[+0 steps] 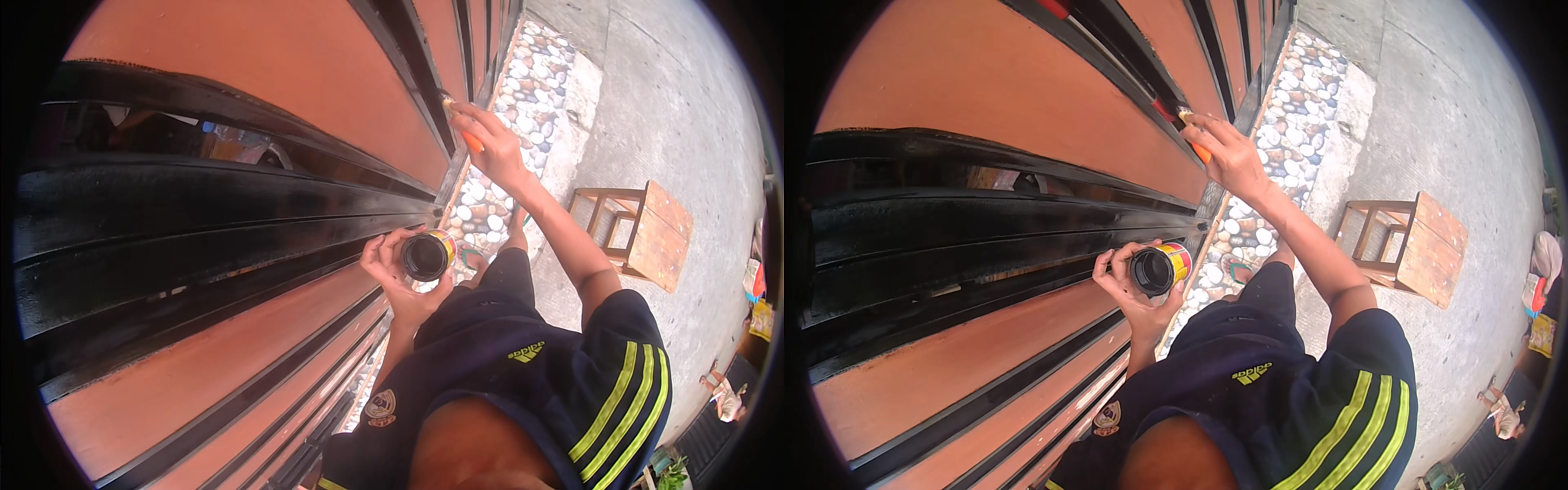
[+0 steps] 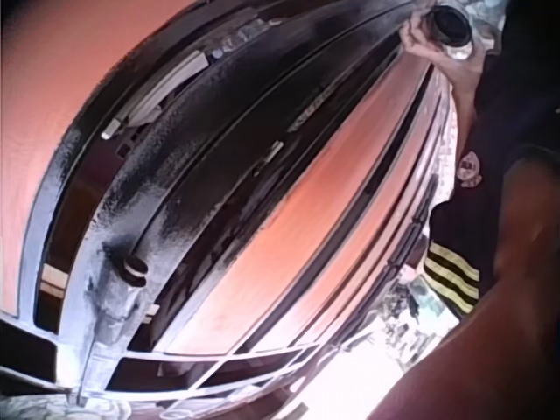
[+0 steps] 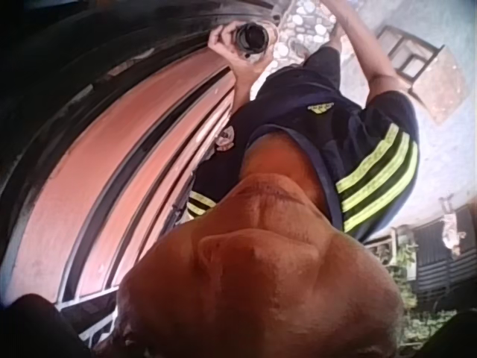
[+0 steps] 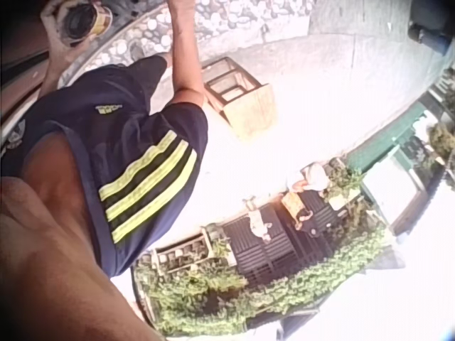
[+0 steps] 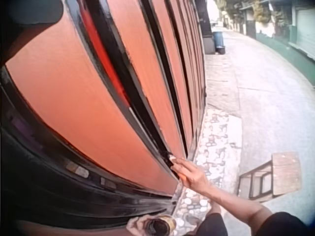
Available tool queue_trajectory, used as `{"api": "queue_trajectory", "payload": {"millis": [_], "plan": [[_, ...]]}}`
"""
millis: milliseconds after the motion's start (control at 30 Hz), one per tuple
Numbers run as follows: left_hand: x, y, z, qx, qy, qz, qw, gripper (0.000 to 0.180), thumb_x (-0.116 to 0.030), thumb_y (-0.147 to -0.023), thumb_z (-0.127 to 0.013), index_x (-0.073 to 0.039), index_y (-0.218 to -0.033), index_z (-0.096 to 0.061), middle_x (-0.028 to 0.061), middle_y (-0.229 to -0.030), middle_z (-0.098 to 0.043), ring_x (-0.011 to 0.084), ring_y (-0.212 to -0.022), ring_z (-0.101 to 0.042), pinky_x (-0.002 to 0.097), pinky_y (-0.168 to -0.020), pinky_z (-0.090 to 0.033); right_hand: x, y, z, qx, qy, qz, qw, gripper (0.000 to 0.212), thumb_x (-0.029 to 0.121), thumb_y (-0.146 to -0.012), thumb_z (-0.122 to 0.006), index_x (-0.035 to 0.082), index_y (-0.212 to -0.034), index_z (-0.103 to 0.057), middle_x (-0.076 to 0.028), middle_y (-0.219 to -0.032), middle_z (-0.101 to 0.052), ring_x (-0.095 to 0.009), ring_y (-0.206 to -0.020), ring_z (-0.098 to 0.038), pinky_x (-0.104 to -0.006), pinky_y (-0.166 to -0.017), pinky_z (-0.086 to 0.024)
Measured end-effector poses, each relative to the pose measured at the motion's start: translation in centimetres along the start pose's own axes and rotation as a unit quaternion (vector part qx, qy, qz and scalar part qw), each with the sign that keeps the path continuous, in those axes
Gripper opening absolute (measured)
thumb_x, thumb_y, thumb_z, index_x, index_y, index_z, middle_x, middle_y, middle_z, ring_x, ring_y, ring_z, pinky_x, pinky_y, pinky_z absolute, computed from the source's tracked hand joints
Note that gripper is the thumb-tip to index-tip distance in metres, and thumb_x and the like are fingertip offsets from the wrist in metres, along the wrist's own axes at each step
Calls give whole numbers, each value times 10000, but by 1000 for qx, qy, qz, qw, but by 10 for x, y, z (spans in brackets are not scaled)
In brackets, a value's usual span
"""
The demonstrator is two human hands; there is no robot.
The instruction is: The person paints a metal gate using a brush. They dip the brush into a small tin of black paint and apply it to the black horizontal and vertical frames of the gate, moving the brush back and forth.
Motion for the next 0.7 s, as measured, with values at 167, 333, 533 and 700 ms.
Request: {"api": "queue_trajectory", "payload": {"millis": [167, 333, 533, 700], "plan": [[4, 2, 2, -1, 15, 12, 1000, 942, 12, -655, -757, -106, -1367, -152, 178, -1250, -438, 320, -1193, -544, 438, -1008, -477, 3, -3, 6, -10, -13, 13, 1000, 331, -35, -754, -682, 71, -1066, -654, -113, -1176, -656, -326, -1040, -659, -375, -847, -562], [2, -1, 1, 8, 5, 3, 1000, 939, 11, -657, -759, -100, -1364, -152, 176, -1248, -436, 314, -1196, -537, 439, -1006, -473, 8, -8, 16, -41, -3, 25, 999, 344, -44, -736, -701, 57, -1060, -651, -111, -1170, -662, -310, -1037, -664, -369, -844, -561], [3, 0, 3, -1, 21, -1, 1000, 942, 4, -659, -764, -100, -1366, -150, 179, -1248, -438, 317, -1197, -536, 441, -1012, -465, 4, 4, 16, -52, -11, -6, 999, 315, -42, -752, -720, 48, -1046, -649, -103, -1146, -673, -275, -978, -688, -344, -789, -577], [4, 0, 4, -4, 5, 5, 1000, 946, -2, -661, -750, -135, -1386, -157, 141, -1236, -464, 323, -1186, -559, 450, -1046, -437, 3, 2, 12, -63, -14, -4, 998, 300, -27, -762, -730, 62, -1039, -656, -108, -1136, -679, -264, -954, -700, -334, -768, -588]]}}
Point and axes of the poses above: each hand's wrist, its own y-axis away from the middle knuckle, its own z-axis out of the back of the hand, x = y × z, the point moved 7 cm from there along -y, towards the middle knuckle
